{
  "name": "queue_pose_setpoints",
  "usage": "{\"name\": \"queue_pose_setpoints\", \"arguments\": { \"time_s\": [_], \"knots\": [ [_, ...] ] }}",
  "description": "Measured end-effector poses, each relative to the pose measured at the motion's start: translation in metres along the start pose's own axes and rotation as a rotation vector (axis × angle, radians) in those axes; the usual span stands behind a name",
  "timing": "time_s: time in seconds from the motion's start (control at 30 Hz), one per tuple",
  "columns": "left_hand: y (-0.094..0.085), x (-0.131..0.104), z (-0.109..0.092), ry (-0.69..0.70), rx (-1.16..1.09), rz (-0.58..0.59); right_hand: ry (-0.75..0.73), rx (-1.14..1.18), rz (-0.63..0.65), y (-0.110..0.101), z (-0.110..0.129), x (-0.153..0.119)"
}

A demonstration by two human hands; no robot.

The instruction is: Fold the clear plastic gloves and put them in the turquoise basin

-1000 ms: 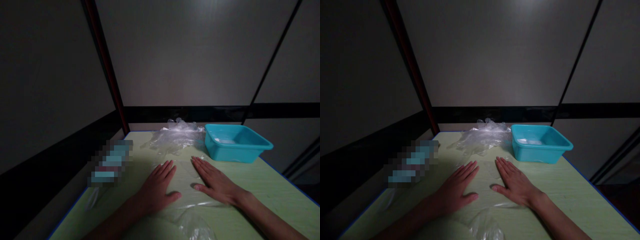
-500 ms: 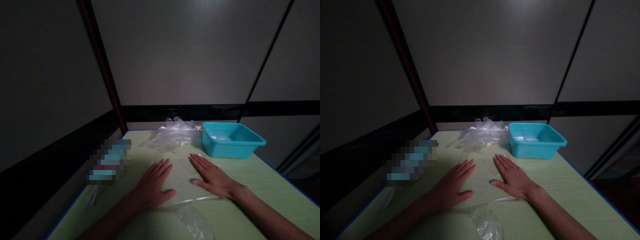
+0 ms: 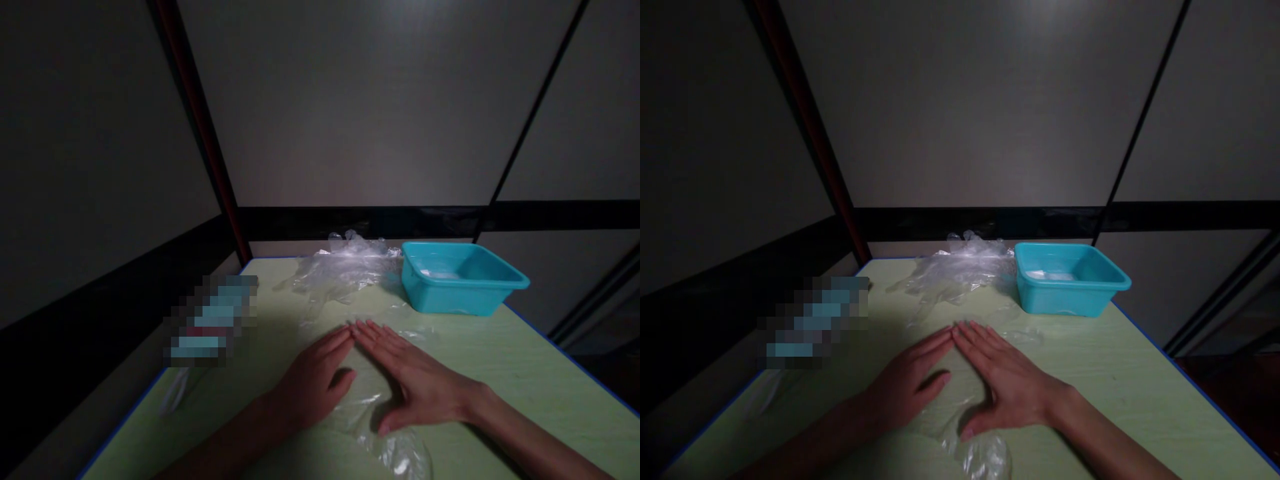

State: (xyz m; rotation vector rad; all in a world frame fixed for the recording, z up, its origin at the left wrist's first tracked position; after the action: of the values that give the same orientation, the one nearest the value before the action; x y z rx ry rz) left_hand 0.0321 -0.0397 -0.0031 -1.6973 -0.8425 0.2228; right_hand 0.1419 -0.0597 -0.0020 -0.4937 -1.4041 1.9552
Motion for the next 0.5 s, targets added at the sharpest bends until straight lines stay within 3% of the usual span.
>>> {"name": "queue_pose_setpoints", "arguments": {
  "time_s": [0.23, 0.5],
  "knots": [
    [0.008, -0.005, 0.004, 0.051, 0.077, 0.21, -0.008, 0.041, 0.062, 0.006, -0.002, -0.005],
    [0.008, -0.006, 0.005, 0.027, 0.074, 0.248, -0.03, 0.066, 0.115, -0.004, 0.003, -0.014]
  ]
}}
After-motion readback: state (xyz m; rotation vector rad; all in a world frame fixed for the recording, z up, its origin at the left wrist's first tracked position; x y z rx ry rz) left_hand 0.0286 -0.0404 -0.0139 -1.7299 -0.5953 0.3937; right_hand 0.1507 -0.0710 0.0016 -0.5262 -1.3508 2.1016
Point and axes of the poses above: each hand's wrist, its own x-axis towards the middle knuckle, its own y-axis out of the palm, z = x × y, the point moved 7 cm from there along x, towards the middle knuckle, and after that the axes turned 1 degree about y, right-handed, at the moved point
